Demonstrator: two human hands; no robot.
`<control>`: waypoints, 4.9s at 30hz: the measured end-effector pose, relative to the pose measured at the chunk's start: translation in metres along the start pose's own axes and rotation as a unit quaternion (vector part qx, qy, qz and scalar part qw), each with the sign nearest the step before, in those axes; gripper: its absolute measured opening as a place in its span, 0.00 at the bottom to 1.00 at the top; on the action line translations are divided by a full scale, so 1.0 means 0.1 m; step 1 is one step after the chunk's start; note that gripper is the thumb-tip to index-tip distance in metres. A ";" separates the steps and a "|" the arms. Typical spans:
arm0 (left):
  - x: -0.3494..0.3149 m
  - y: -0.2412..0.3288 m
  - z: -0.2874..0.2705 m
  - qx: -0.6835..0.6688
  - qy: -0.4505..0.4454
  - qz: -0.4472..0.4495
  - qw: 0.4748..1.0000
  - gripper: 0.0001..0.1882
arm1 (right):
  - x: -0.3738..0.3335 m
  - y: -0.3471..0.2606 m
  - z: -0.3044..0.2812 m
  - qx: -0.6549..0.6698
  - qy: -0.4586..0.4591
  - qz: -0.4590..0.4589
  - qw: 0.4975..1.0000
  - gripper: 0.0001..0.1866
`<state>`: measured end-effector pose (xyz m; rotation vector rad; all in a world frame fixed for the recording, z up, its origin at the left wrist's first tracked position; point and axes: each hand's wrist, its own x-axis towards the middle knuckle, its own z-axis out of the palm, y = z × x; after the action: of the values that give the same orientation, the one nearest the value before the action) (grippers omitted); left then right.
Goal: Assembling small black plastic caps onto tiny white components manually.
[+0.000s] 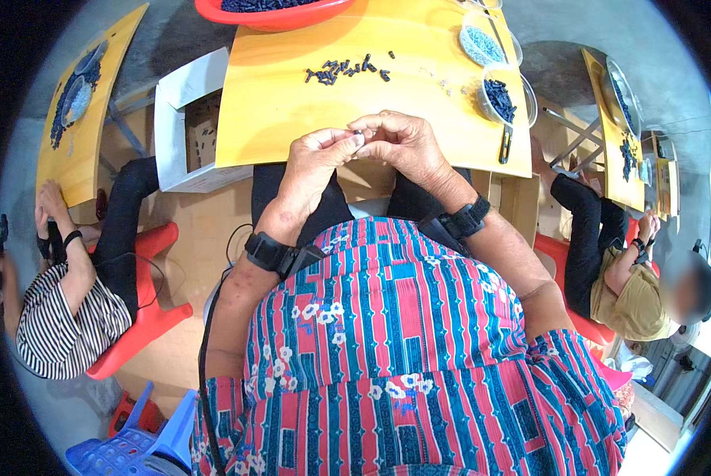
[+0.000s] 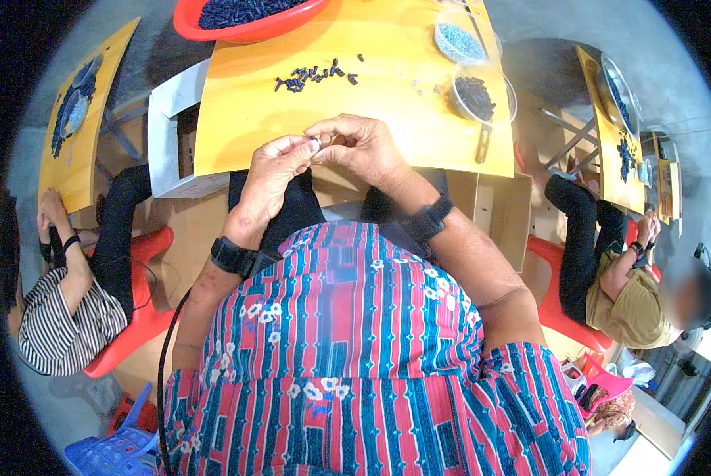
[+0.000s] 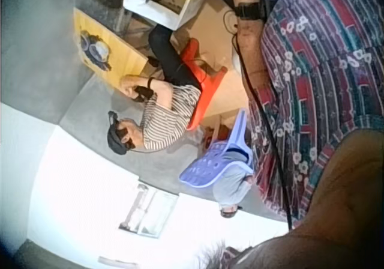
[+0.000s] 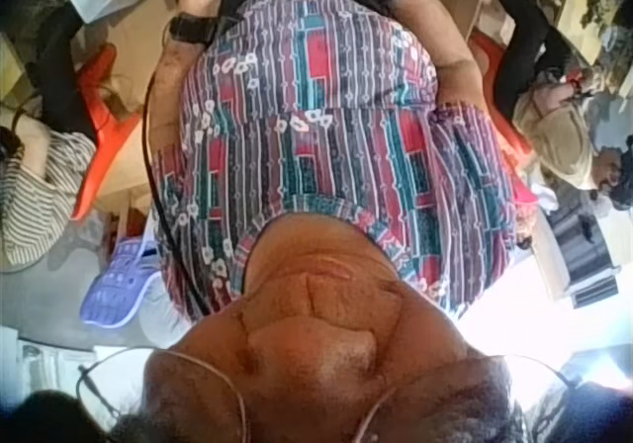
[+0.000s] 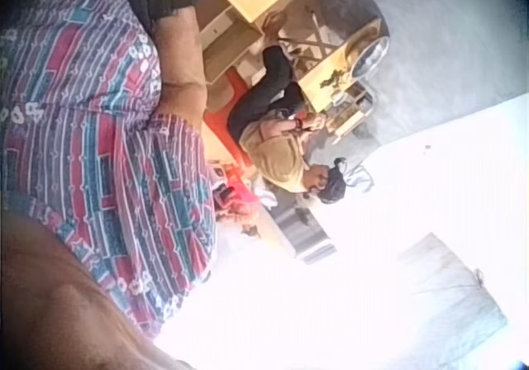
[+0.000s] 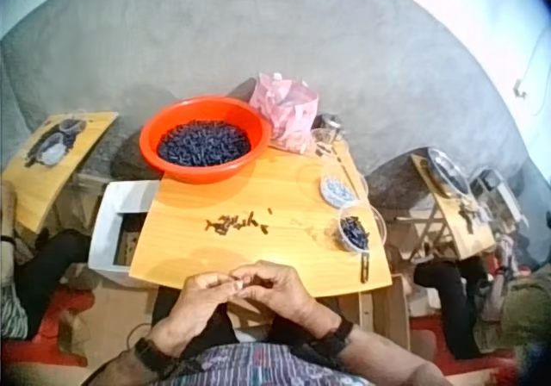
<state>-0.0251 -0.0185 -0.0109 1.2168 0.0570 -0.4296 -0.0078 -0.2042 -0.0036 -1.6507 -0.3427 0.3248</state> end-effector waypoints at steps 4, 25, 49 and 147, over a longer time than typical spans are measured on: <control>0.07 0.02 -0.02 -0.035 0.010 -0.024 0.999 0.11 | 0.04 -0.07 0.01 0.085 0.051 0.032 0.995 0.16; 0.28 -0.20 -0.16 0.292 0.075 0.155 0.941 0.05 | -0.28 -0.44 -1.47 -0.498 0.389 0.097 0.769 0.17; -0.02 0.04 0.08 0.292 0.039 0.175 0.939 0.04 | 0.84 -0.16 -0.67 -0.435 0.164 -0.079 0.882 0.10; 0.12 -0.17 -0.04 0.251 0.026 0.149 0.956 0.05 | -0.08 0.25 -0.96 -0.374 0.308 0.068 0.872 0.17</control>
<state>-0.0195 -0.0232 -0.0304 1.7068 -0.2006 -0.1447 0.0250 -0.2968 -0.0180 -2.4352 0.1713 -0.2904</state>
